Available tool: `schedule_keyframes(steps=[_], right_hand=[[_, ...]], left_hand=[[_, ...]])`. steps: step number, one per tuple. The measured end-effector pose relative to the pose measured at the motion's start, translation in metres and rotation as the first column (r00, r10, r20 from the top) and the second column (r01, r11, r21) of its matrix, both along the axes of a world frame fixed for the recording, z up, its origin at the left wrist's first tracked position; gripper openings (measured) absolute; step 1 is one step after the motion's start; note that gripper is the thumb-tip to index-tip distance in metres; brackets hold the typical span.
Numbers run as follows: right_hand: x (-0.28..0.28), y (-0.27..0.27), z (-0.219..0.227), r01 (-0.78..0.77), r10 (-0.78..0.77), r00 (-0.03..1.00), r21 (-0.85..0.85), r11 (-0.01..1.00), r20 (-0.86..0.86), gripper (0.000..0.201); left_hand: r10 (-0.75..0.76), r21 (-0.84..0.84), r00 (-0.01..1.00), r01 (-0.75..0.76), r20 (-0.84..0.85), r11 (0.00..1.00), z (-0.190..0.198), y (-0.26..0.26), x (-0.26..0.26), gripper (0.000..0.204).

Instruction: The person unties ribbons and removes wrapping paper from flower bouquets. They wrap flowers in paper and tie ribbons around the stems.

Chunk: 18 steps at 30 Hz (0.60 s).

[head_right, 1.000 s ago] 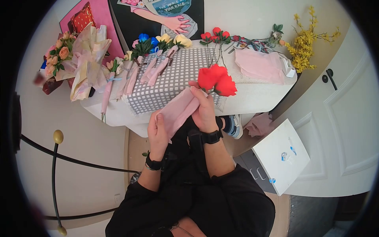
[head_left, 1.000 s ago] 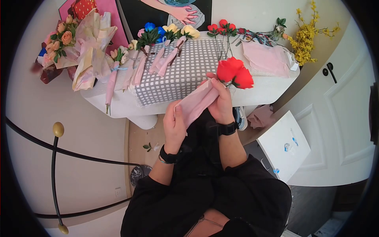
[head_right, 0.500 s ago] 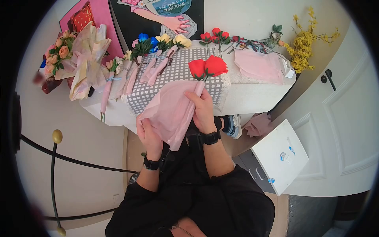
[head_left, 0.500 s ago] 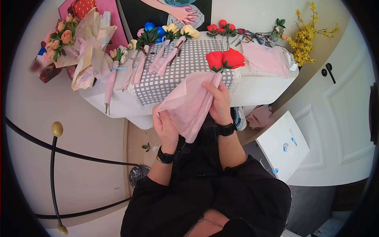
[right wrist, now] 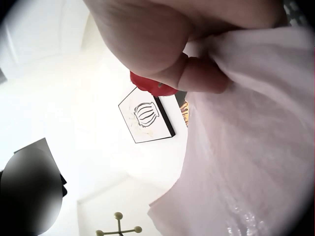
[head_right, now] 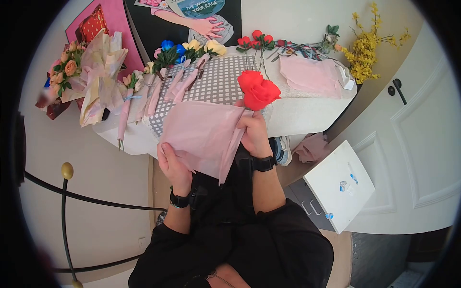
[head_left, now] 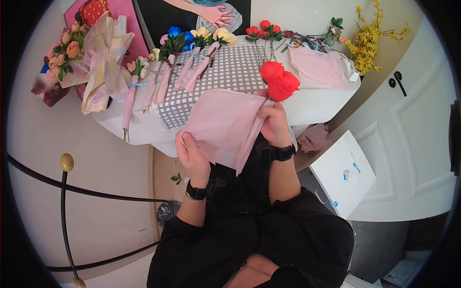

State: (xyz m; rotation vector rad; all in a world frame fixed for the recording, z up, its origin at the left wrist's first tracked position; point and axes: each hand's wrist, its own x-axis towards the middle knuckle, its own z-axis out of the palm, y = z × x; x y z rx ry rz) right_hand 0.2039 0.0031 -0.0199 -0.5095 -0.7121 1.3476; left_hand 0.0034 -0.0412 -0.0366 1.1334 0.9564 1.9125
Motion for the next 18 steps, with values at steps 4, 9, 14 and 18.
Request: schedule_keyframes(steps=[4, 9, 14, 18], right_hand=[[-0.002, 0.004, -0.008, 0.131, -0.112, 0.98, 0.109, 0.985, -0.165, 0.031], [-0.003, 0.007, -0.007, 0.252, -0.253, 0.968, 0.024, 0.967, 0.01, 0.017], [0.014, -0.001, -0.001, -0.02, 0.027, 0.996, 0.09, 0.996, -0.081, 0.022], [0.019, -0.004, 0.002, -0.251, 0.29, 0.955, 0.339, 0.907, -0.069, 0.03]], left_hand=[[0.016, -0.008, 1.0, -0.015, 0.015, 1.0, 0.002, 0.002, 0.005, 0.027], [0.054, -0.037, 0.996, -0.052, 0.064, 0.998, 0.002, 0.005, 0.003, 0.026], [0.041, -0.067, 0.98, -0.028, 0.196, 0.997, 0.006, 0.007, -0.008, 0.026], [0.024, -0.081, 0.973, -0.006, 0.228, 0.997, 0.007, 0.014, -0.012, 0.03]])
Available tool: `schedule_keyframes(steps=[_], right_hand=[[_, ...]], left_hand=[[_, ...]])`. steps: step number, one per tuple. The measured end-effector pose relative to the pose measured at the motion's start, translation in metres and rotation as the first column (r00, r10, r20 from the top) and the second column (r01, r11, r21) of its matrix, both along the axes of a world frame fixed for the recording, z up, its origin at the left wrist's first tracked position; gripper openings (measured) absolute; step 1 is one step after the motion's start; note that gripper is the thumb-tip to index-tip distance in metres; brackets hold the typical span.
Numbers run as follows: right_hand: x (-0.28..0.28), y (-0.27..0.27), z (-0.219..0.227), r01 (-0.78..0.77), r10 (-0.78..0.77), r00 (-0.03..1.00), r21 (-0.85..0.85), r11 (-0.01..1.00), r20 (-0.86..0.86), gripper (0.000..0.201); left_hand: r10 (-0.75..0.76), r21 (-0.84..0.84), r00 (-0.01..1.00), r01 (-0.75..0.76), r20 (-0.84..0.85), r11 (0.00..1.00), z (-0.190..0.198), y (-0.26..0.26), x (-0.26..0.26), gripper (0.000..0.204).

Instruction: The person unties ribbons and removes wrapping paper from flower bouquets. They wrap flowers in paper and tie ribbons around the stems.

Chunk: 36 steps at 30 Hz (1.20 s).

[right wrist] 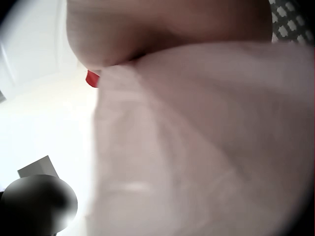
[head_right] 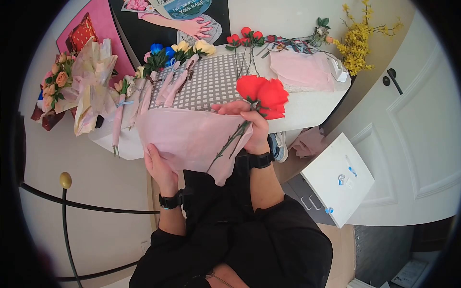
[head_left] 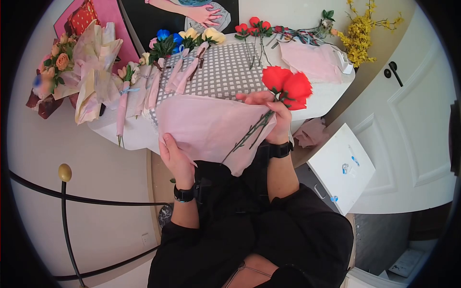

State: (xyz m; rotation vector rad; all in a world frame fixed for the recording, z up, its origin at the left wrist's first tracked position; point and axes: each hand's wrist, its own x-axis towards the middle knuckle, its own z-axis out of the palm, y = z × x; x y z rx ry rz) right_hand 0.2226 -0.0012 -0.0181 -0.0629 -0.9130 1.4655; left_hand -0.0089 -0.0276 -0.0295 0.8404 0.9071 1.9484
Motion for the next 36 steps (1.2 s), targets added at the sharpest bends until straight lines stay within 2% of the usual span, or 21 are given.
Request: schedule_keyframes(steps=[1, 3, 4, 6, 7, 11, 14, 16, 17, 19, 20, 22, 24, 26, 28, 30, 31, 33, 34, 35, 36], right_hand=[[-0.002, 0.0, -0.001, 0.003, -0.003, 1.0, 0.001, 1.0, 0.002, 0.03], [-0.008, 0.001, -0.001, -0.028, 0.079, 0.969, 0.208, 0.978, -0.236, 0.042], [-0.001, 0.002, 0.001, -0.031, 0.081, 0.97, 0.21, 0.977, -0.231, 0.042], [0.021, 0.002, 0.01, -0.143, 0.176, 0.978, 0.251, 0.957, -0.113, 0.033], [0.026, -0.001, 0.018, -0.009, 0.029, 0.991, 0.15, 0.989, -0.134, 0.034], [0.066, 0.025, 0.047, -0.092, 0.095, 0.995, 0.098, 0.991, -0.026, 0.036], [0.082, 0.068, 0.07, -0.066, 0.106, 0.972, -0.189, 0.98, 0.209, 0.029], [0.093, 0.11, 0.077, 0.03, 0.099, 0.92, -0.32, 0.947, 0.379, 0.023], [0.098, 0.135, 0.079, 0.028, 0.103, 0.916, -0.317, 0.948, 0.387, 0.023], [0.104, 0.182, 0.081, 0.248, 0.056, 0.827, -0.452, 0.857, 0.56, 0.021], [0.106, 0.203, 0.081, 0.246, 0.059, 0.823, -0.447, 0.86, 0.565, 0.021], [0.107, 0.245, 0.083, 0.407, -0.07, 0.765, -0.395, 0.824, 0.641, 0.023], [0.114, 0.289, 0.082, 0.421, -0.083, 0.762, -0.394, 0.817, 0.643, 0.015], [0.114, 0.318, 0.08, 0.651, -0.222, 0.555, -0.252, 0.716, 0.802, 0.007], [0.114, 0.34, 0.075, 0.677, -0.233, 0.557, -0.273, 0.684, 0.797, 0.001], [0.113, 0.359, 0.068, 0.718, -0.221, 0.477, -0.233, 0.655, 0.85, 0.002], [0.111, 0.368, 0.064, 0.717, -0.222, 0.48, -0.233, 0.657, 0.849, 0.002], [0.112, 0.387, 0.053, 0.72, -0.344, 0.431, -0.088, 0.689, 0.834, 0.014], [0.113, 0.397, 0.048, 0.719, -0.342, 0.433, -0.091, 0.689, 0.834, 0.014], [0.116, 0.408, 0.044, 0.797, -0.406, 0.13, 0.148, 0.586, 0.905, 0.025], [0.116, 0.41, 0.043, 0.79, -0.426, -0.188, 0.394, 0.47, 0.885, 0.038]], left_hand=[[-0.003, 0.001, 1.0, 0.003, 0.002, 1.0, -0.005, 0.003, -0.005, 0.03], [-0.164, -0.123, 0.985, 0.156, -0.052, 0.98, -0.023, 0.014, -0.022, 0.043], [-0.162, -0.121, 0.986, 0.155, -0.048, 0.98, -0.029, 0.017, -0.029, 0.043], [-0.126, -0.174, 0.992, 0.121, -0.017, 0.977, -0.036, 0.022, -0.043, 0.034], [-0.099, -0.188, 0.995, 0.094, -0.019, 0.978, -0.037, 0.022, -0.054, 0.036], [-0.012, -0.129, 1.0, 0.014, 0.019, 0.992, -0.036, 0.022, -0.09, 0.038], [0.064, -0.124, 0.998, -0.06, 0.024, 0.99, -0.033, 0.02, -0.1, 0.038], [0.055, -0.123, 0.998, -0.05, 0.038, 0.991, -0.035, 0.019, -0.099, 0.038], [0.04, -0.116, 0.998, -0.035, 0.042, 0.993, -0.036, 0.019, -0.099, 0.039], [0.047, -0.133, 0.998, -0.041, 0.044, 0.99, -0.039, 0.018, -0.094, 0.039], [0.05, -0.152, 0.998, -0.043, 0.037, 0.987, -0.041, 0.018, -0.092, 0.038], [0.04, -0.163, 0.998, -0.032, 0.044, 0.986, -0.047, 0.018, -0.093, 0.038], [0.029, -0.178, 0.999, -0.021, 0.043, 0.984, -0.049, 0.019, -0.092, 0.037], [0.005, -0.186, 0.999, 0.004, 0.048, 0.983, -0.042, 0.017, -0.09, 0.035], [0.021, -0.183, 0.999, -0.012, 0.046, 0.983, -0.04, 0.019, -0.09, 0.034], [0.035, -0.18, 0.998, -0.026, 0.046, 0.983, -0.038, 0.02, -0.092, 0.033], [0.032, -0.186, 0.999, -0.026, 0.029, 0.982, -0.038, 0.021, -0.093, 0.032], [0.031, -0.194, 0.999, -0.028, 0.012, 0.981, -0.037, 0.025, -0.093, 0.032], [0.028, -0.198, 1.0, -0.025, 0.013, 0.98, -0.037, 0.026, -0.093, 0.031], [0.025, -0.203, 1.0, -0.022, 0.014, 0.979, -0.037, 0.028, -0.092, 0.031], [0.023, -0.207, 1.0, -0.02, 0.013, 0.978, -0.038, 0.029, -0.09, 0.031]])
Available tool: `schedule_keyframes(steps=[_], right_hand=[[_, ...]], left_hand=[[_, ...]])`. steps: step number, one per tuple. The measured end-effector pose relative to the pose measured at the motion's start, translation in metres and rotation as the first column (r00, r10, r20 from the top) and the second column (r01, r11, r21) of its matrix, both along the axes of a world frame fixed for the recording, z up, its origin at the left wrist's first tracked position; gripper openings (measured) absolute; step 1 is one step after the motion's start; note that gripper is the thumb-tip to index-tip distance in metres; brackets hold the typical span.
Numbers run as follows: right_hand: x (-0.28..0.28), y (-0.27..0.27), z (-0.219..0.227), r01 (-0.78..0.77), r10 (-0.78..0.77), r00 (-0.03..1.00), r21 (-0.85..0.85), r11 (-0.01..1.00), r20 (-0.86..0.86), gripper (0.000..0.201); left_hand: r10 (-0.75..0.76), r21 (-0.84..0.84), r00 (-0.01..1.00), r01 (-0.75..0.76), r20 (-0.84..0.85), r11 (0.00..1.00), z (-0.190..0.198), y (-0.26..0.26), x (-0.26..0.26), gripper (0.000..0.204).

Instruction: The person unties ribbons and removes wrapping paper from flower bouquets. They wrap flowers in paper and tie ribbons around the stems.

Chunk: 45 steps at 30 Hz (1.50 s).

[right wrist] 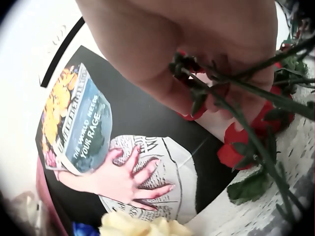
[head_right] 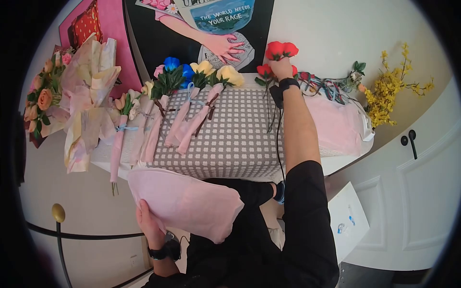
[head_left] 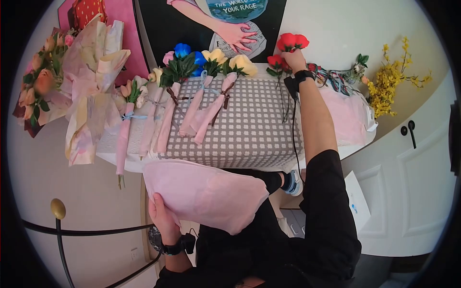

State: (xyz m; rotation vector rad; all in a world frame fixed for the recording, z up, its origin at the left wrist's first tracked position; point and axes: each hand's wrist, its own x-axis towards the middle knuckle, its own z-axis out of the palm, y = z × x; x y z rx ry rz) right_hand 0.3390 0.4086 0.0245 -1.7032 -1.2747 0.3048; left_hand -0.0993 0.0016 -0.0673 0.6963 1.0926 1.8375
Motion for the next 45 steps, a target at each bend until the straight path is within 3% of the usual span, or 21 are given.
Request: schedule_keyframes(steps=[1, 3, 6, 11, 13, 14, 17, 21, 24, 26, 28, 29, 31, 32, 33, 34, 35, 38, 39, 41, 45], right_hand=[[0.0, 0.0, -0.004, 0.005, -0.005, 1.0, -0.005, 1.0, -0.001, 0.038], [-0.003, -0.005, -0.007, 0.169, -0.153, 0.944, -0.028, 0.985, 0.294, 0.068], [-0.011, -0.031, 0.009, 0.155, -0.055, 0.915, -0.223, 0.963, 0.399, 0.065], [-0.005, -0.036, 0.011, 0.176, -0.117, 0.862, -0.075, 0.981, 0.494, 0.058], [-0.006, -0.048, 0.01, 0.035, -0.096, 0.899, 0.149, 0.988, 0.427, 0.052], [-0.007, -0.058, 0.01, 0.037, -0.1, 0.899, 0.153, 0.987, 0.427, 0.052], [-0.04, -0.135, 0.033, -0.33, 0.322, 0.942, 0.085, 0.94, 0.098, 0.034], [-0.072, -0.275, 0.036, -0.583, 0.599, 0.771, 0.14, 0.801, -0.218, 0.037], [-0.086, -0.363, 0.0, -0.707, 0.751, 0.521, 0.288, 0.646, -0.405, 0.057], [-0.098, -0.406, -0.036, -0.766, 0.77, 0.417, 0.269, 0.584, -0.483, 0.068], [-0.118, -0.438, -0.044, -0.713, 0.648, 0.319, 0.274, 0.645, -0.692, 0.071], [-0.125, -0.445, -0.05, -0.707, 0.648, 0.324, 0.279, 0.65, -0.689, 0.071], [-0.138, -0.455, -0.066, -0.616, 0.587, 0.716, 0.051, 0.786, -0.378, 0.054], [-0.142, -0.456, -0.076, -0.606, 0.577, 0.721, 0.056, 0.794, -0.384, 0.054], [-0.144, -0.454, -0.087, -0.499, 0.423, 0.639, 0.073, 0.864, -0.643, 0.043], [-0.144, -0.452, -0.092, -0.389, 0.254, 0.476, 0.058, 0.92, -0.842, 0.032], [-0.143, -0.452, -0.091, -0.317, 0.253, 0.46, 0.109, 0.942, -0.851, 0.023], [-0.121, -0.458, -0.101, -0.293, 0.283, 0.381, 0.176, 0.94, -0.88, 0.027], [-0.119, -0.46, -0.095, -0.236, 0.258, 0.419, 0.17, 0.957, -0.871, 0.031], [-0.104, -0.46, -0.089, -0.191, 0.275, 0.39, 0.215, 0.958, -0.879, 0.031], [-0.059, -0.45, -0.062, 0.006, 0.345, 0.391, 0.377, 0.926, -0.853, 0.028]], left_hand=[[0.0, -0.006, 1.0, 0.001, 0.013, 1.0, -0.001, 0.001, 0.001, 0.031], [-0.008, -0.016, 1.0, 0.008, 0.029, 1.0, -0.002, 0.002, 0.003, 0.031], [-0.036, -0.016, 0.999, 0.036, 0.018, 0.999, -0.005, 0.002, 0.004, 0.032], [-0.06, -0.002, 0.998, 0.06, 0.017, 0.998, -0.007, -0.003, 0.005, 0.033], [-0.049, -0.003, 0.999, 0.049, 0.021, 0.999, -0.005, -0.005, 0.005, 0.033], [-0.034, -0.007, 0.999, 0.034, 0.027, 0.999, -0.004, -0.007, 0.005, 0.034], [-0.039, 0.053, 0.998, 0.037, 0.046, 0.998, 0.011, -0.009, 0.01, 0.034], [-0.016, 0.098, 0.998, 0.01, 0.06, 0.995, 0.026, -0.011, 0.016, 0.035], [0.047, 0.115, 0.996, -0.055, 0.078, 0.992, 0.043, -0.01, 0.032, 0.038], [0.03, 0.119, 0.994, -0.043, 0.107, 0.992, 0.049, -0.012, 0.041, 0.043], [-0.023, 0.153, 0.991, 0.003, 0.129, 0.988, 0.051, -0.014, 0.053, 0.043], [-0.062, 0.184, 0.986, 0.034, 0.152, 0.982, 0.051, -0.015, 0.06, 0.044], [-0.088, 0.199, 0.987, 0.06, 0.135, 0.978, 0.05, -0.019, 0.075, 0.044], [-0.104, 0.214, 0.987, 0.076, 0.123, 0.974, 0.049, -0.023, 0.082, 0.044], [-0.118, 0.216, 0.986, 0.091, 0.114, 0.972, 0.049, -0.028, 0.089, 0.044], [-0.132, 0.222, 0.983, 0.1, 0.131, 0.97, 0.049, -0.031, 0.096, 0.042], [-0.143, 0.23, 0.978, 0.106, 0.151, 0.967, 0.049, -0.033, 0.1, 0.041], [-0.218, 0.255, 0.961, 0.171, 0.17, 0.952, 0.047, -0.033, 0.103, 0.04], [-0.226, 0.256, 0.959, 0.179, 0.169, 0.95, 0.048, -0.033, 0.103, 0.04], [-0.305, 0.142, 0.952, 0.298, 0.031, 0.944, 0.051, -0.028, 0.1, 0.033], [-0.422, 0.148, 0.891, 0.446, -0.167, 0.883, 0.032, -0.007, 0.085, 0.029]])
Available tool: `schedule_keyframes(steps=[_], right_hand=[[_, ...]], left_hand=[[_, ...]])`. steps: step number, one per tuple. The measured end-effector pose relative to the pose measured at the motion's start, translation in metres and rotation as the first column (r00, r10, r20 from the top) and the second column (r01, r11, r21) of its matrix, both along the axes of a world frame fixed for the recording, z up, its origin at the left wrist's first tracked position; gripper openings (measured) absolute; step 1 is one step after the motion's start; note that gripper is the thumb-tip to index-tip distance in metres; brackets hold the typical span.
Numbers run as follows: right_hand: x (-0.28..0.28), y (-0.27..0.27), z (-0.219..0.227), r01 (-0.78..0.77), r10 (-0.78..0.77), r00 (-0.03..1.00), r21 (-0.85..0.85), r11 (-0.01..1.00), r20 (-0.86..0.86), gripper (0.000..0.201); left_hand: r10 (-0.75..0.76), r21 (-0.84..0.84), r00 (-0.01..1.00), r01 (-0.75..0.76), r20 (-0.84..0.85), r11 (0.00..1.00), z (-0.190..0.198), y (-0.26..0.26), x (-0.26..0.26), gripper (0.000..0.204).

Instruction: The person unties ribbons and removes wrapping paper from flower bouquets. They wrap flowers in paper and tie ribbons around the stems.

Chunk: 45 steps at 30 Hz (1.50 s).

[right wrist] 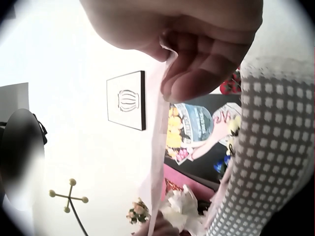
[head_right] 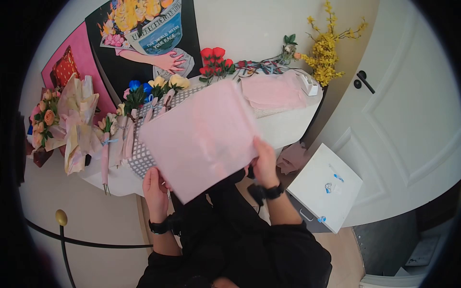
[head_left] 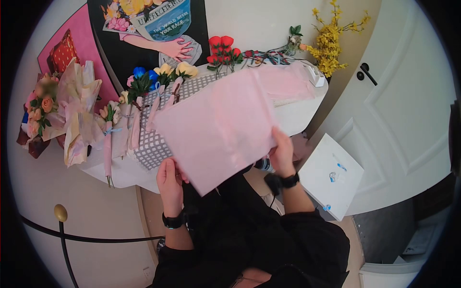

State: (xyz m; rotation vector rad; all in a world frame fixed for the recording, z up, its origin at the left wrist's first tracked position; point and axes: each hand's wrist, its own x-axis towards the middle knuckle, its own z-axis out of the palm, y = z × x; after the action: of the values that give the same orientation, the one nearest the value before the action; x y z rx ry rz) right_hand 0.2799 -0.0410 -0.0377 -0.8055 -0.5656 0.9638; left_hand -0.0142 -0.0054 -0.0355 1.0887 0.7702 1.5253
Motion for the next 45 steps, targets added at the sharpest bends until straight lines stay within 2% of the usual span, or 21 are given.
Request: schedule_keyframes(steps=[2, 6, 12, 15, 17, 18, 19, 21, 24, 25, 27, 29, 31, 32, 34, 36, 37, 38, 41, 43, 45], right_hand=[[0.044, 0.018, 0.002, 0.121, -0.119, 0.992, 0.054, 0.991, -0.028, 0.026], [0.119, 0.052, 0.047, 0.137, -0.109, 0.973, 0.132, 0.982, -0.203, 0.023], [0.215, 0.105, 0.052, 0.367, -0.341, 0.922, -0.132, 0.921, 0.185, 0.034], [0.239, 0.112, 0.046, 0.574, -0.327, 0.715, -0.253, 0.779, 0.618, 0.044], [0.266, 0.113, 0.04, 0.701, -0.089, 0.466, -0.306, 0.644, 0.88, 0.047], [0.29, 0.117, 0.023, 0.789, -0.051, 0.265, -0.185, 0.586, 0.963, 0.049], [0.302, 0.126, 0.005, 0.843, -0.001, 0.053, -0.044, 0.536, 0.999, 0.052], [0.276, 0.115, 0.013, 0.872, 0.026, -0.02, 0.005, 0.49, 0.999, 0.054], [0.218, 0.092, 0.029, 0.857, -0.08, -0.274, 0.281, 0.431, 0.958, 0.046], [0.205, 0.088, 0.03, 0.851, -0.076, -0.27, 0.275, 0.447, 0.96, 0.046], [0.181, 0.082, 0.029, 0.689, -0.224, -0.248, 0.334, 0.643, 0.942, 0.038], [0.149, 0.083, 0.022, 0.596, -0.288, -0.245, 0.378, 0.708, 0.926, 0.028], [0.11, 0.083, 0.013, 0.37, -0.37, -0.091, 0.376, 0.849, 0.925, 0.023], [0.086, 0.082, 0.009, 0.33, -0.354, -0.001, 0.334, 0.883, 0.935, 0.022], [0.044, 0.082, 0.001, 0.252, -0.319, 0.142, 0.278, 0.927, 0.937, 0.02], [0.009, 0.079, -0.007, 0.218, -0.308, 0.204, 0.264, 0.94, 0.929, 0.019], [-0.008, 0.075, -0.008, 0.183, -0.228, 0.312, 0.178, 0.967, 0.922, 0.018], [-0.021, 0.073, -0.009, 0.137, -0.141, 0.413, 0.092, 0.986, 0.9, 0.018], [-0.041, 0.07, -0.02, 0.06, -0.093, 0.511, 0.072, 0.996, 0.855, 0.018], [-0.043, 0.073, -0.022, 0.036, -0.072, 0.544, 0.062, 0.997, 0.836, 0.021], [-0.048, 0.07, -0.013, -0.09, 0.143, 0.676, -0.112, 0.99, 0.723, 0.023]], left_hand=[[-0.184, -0.096, 0.982, 0.187, 0.043, 0.978, 0.017, -0.004, 0.0, 0.028], [-0.172, -0.103, 0.985, 0.171, -0.001, 0.98, 0.008, -0.005, -0.004, 0.028], [-0.158, -0.119, 0.983, 0.146, -0.092, 0.982, 0.0, -0.011, -0.012, 0.026], [-0.107, -0.124, 0.985, 0.091, -0.132, 0.988, -0.002, -0.008, -0.022, 0.025], [-0.085, -0.115, 0.982, 0.066, -0.168, 0.991, -0.001, -0.001, -0.029, 0.022], [-0.066, -0.115, 0.983, 0.047, -0.171, 0.992, -0.001, 0.004, -0.032, 0.022], [-0.07, -0.091, 0.975, 0.052, -0.211, 0.995, 0.0, 0.01, -0.035, 0.02], [-0.05, -0.071, 0.966, 0.033, -0.255, 0.997, 0.004, 0.024, -0.039, 0.018], [0.081, 0.129, 0.82, -0.009, -0.567, 0.992, 0.012, 0.06, -0.037, 0.017], [0.182, 0.244, 0.729, -0.022, -0.659, 0.97, 0.014, 0.075, -0.036, 0.019], [0.339, 0.397, 0.499, 0.011, -0.797, 0.918, 0.036, 0.099, -0.028, 0.022], [0.545, 0.594, 0.366, 0.027, -0.755, 0.804, 0.028, 0.146, -0.019, 0.024], [0.662, 0.669, 0.101, 0.062, -0.743, 0.741, 0.03, 0.18, -0.007, 0.027], [0.66, 0.666, 0.096, 0.071, -0.745, 0.742, 0.031, 0.19, -0.001, 0.027], [0.625, 0.611, -0.125, 0.134, -0.771, 0.78, 0.033, 0.205, 0.012, 0.031], [0.57, 0.556, -0.178, 0.126, -0.802, 0.821, 0.028, 0.22, 0.02, 0.033], [0.507, 0.496, -0.227, 0.106, -0.832, 0.862, 0.023, 0.229, 0.021, 0.036], [0.47, 0.464, -0.207, 0.08, -0.858, 0.882, 0.02, 0.238, 0.022, 0.038], [0.352, 0.354, -0.059, -0.028, -0.934, 0.935, 0.02, 0.243, 0.025, 0.043], [0.356, 0.356, -0.019, 0.017, -0.934, 0.934, 0.034, 0.224, 0.029, 0.042], [0.431, 0.446, 0.228, 0.017, -0.873, 0.895, 0.034, 0.206, 0.032, 0.032]])
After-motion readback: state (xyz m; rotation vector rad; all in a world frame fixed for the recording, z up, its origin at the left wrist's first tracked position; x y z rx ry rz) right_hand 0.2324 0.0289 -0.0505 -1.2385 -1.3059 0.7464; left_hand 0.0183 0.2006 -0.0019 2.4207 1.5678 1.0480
